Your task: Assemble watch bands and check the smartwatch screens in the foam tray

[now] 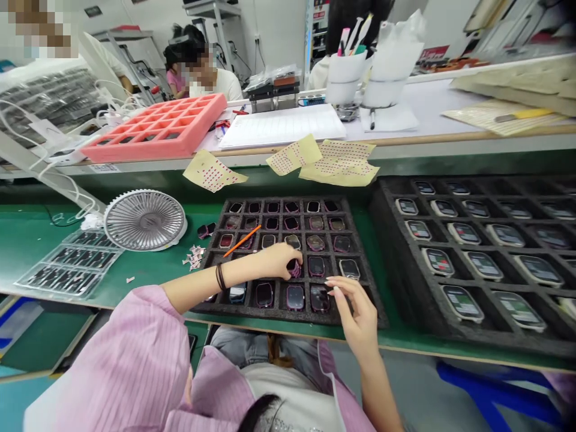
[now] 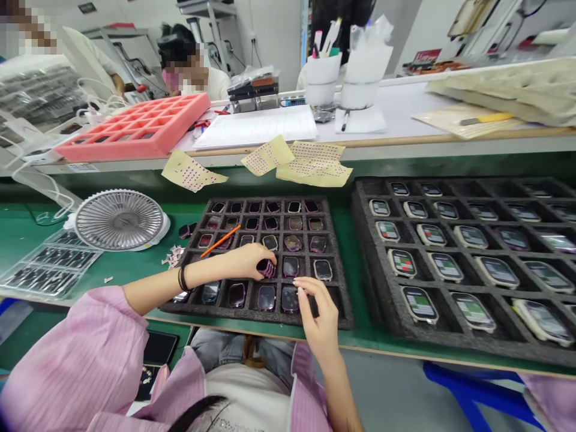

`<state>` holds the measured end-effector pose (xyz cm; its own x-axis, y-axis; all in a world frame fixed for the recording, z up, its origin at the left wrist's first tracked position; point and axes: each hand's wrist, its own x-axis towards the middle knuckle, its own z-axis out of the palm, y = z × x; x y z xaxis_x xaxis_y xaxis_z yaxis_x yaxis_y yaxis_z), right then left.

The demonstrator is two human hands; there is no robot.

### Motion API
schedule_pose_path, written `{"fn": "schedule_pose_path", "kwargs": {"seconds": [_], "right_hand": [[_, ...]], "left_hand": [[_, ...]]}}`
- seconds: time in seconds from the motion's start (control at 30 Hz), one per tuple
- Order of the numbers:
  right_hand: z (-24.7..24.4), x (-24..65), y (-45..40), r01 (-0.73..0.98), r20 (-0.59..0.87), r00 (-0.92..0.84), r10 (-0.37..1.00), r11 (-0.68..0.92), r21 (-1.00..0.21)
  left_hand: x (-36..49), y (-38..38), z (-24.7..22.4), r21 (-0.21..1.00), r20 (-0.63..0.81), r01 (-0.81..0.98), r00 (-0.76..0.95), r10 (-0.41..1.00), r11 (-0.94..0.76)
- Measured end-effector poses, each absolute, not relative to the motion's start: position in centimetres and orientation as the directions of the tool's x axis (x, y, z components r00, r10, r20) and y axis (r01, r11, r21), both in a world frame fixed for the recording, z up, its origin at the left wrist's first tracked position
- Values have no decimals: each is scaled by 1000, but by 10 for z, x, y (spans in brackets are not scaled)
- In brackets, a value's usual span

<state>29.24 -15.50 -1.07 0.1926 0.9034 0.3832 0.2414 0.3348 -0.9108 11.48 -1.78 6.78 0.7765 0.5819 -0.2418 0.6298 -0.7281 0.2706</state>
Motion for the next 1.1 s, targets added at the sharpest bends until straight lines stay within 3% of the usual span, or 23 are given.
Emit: {"fn": "schedule_pose_path", "kwargs": {"seconds": [0.1, 0.2, 0.37, 0.5, 0.7, 0.77, 0.87, 0.93, 1.03, 1.1], "right_hand": [[-8, 292, -155, 252, 399, 181, 899, 350, -902], [-7, 291, -150, 195, 342, 157, 927, 310, -931], [-5, 285, -130, 24, 176, 126, 976, 174, -984], [-7, 269, -118, -164, 18, -74, 997, 6, -986], [-13, 224, -124, -213, 52, -217, 975, 4, -977], [-8, 211, -127, -246, 1, -196, 981, -49, -968], [7, 197, -127, -380, -207, -219, 953, -279, -882], [19, 190, -124, -494, -319, -302, 898, -434, -754], [33, 175, -119, -621, -374, -343, 862, -507, -598], [38, 161, -116, -663, -392, -319, 863, -498, -559]], "left_hand": [[130, -22, 59, 163, -323, 679, 723, 611, -716], [130, -24, 56, 161, -315, 700, 704, 636, -696], [117, -39, 61, 266, -143, 748, 654, 743, -608], [113, -76, 70, 306, 43, 756, 596, 802, -579], [109, -125, 75, 208, 49, 831, 518, 854, -515], [93, -131, 78, 240, 72, 827, 507, 859, -509], [44, -129, 84, 440, 170, 735, 496, 852, -516], [-1, -123, 84, 524, 224, 752, 330, 917, -399], [-65, -106, 66, 473, 199, 878, -23, 980, -75], [-93, -95, 46, 418, 128, 907, -119, 985, 56]]}}
